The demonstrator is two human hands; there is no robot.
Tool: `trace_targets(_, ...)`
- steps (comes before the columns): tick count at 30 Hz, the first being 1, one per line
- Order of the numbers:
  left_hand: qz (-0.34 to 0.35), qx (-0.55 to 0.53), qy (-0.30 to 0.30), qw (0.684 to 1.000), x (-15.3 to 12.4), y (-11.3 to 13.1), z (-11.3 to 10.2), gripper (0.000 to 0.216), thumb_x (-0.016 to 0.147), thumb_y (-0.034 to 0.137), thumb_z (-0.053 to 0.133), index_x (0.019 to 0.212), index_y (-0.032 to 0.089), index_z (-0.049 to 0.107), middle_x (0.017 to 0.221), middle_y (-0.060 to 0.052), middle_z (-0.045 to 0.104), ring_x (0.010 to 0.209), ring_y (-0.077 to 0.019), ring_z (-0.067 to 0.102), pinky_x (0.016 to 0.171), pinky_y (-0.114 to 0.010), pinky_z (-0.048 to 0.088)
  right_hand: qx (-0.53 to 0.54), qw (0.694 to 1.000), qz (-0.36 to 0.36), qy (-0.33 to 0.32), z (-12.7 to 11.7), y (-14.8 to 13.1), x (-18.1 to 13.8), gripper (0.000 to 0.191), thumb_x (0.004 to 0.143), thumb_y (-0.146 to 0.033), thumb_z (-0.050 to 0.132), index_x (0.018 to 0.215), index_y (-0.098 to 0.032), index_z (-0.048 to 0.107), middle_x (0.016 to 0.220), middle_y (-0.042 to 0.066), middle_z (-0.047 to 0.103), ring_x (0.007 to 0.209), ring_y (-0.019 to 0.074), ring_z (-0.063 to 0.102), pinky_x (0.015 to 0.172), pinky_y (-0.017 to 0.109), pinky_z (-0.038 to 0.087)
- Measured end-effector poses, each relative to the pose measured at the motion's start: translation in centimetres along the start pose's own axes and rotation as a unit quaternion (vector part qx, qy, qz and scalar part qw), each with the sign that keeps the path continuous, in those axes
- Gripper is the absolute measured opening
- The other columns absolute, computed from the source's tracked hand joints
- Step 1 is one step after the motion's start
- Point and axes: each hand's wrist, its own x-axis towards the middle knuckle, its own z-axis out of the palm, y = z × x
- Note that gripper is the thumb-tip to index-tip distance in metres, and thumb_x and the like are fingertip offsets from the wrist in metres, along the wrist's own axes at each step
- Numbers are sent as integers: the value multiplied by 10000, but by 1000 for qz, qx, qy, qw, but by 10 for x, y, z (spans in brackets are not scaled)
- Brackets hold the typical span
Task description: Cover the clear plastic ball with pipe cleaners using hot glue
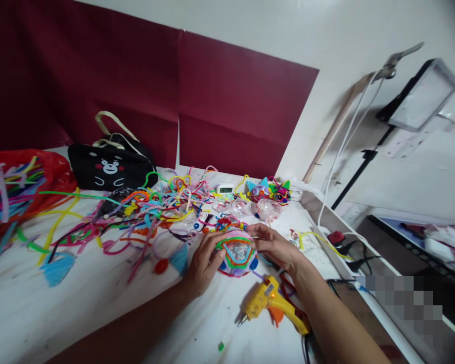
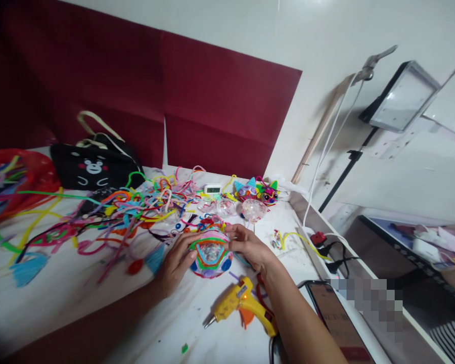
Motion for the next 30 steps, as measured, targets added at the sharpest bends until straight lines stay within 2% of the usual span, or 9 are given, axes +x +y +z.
trace_targets(7,-3,-9,-6,1000,0,-4,0,321,991,322,403,1270,231,532,1233,-102,544,1180,-231,523,1028,-402,426,12,1000,-6,6,1,3,2,480,493,-187,856,922,-222,643,877,-21,644,783,149,611,695,262,451)
trace_targets(14,-4,-24,-17,1000,-2,-9,0,319,977,316,449,1282,244,509,1336,-104,480,1290,-259,451,1078,-418,388,20,1000,-3,5,1,4,3,473,498,-170,853,921,-221,649,884,-19,649,777,145,610,678,256,441)
trace_targets(20,-18,-68,-42,997,-4,-12,2,395,961,338,489,1343,248,446,1449,-122,401,1367,-291,398,1114,-452,364,28,1000,-1,-2,0,4,4,474,504,-169,848,930,-217,646,886,-15,651,774,147,607,650,255,437)
trace_targets(30,-70,-144,-78,984,-6,-14,4,553,893,370,607,1389,270,385,1522,-128,332,1417,-333,344,1151,-503,336,28,1000,1,-1,-3,4,6,489,501,-153,842,947,-209,649,902,-15,661,752,129,607,650,247,449)
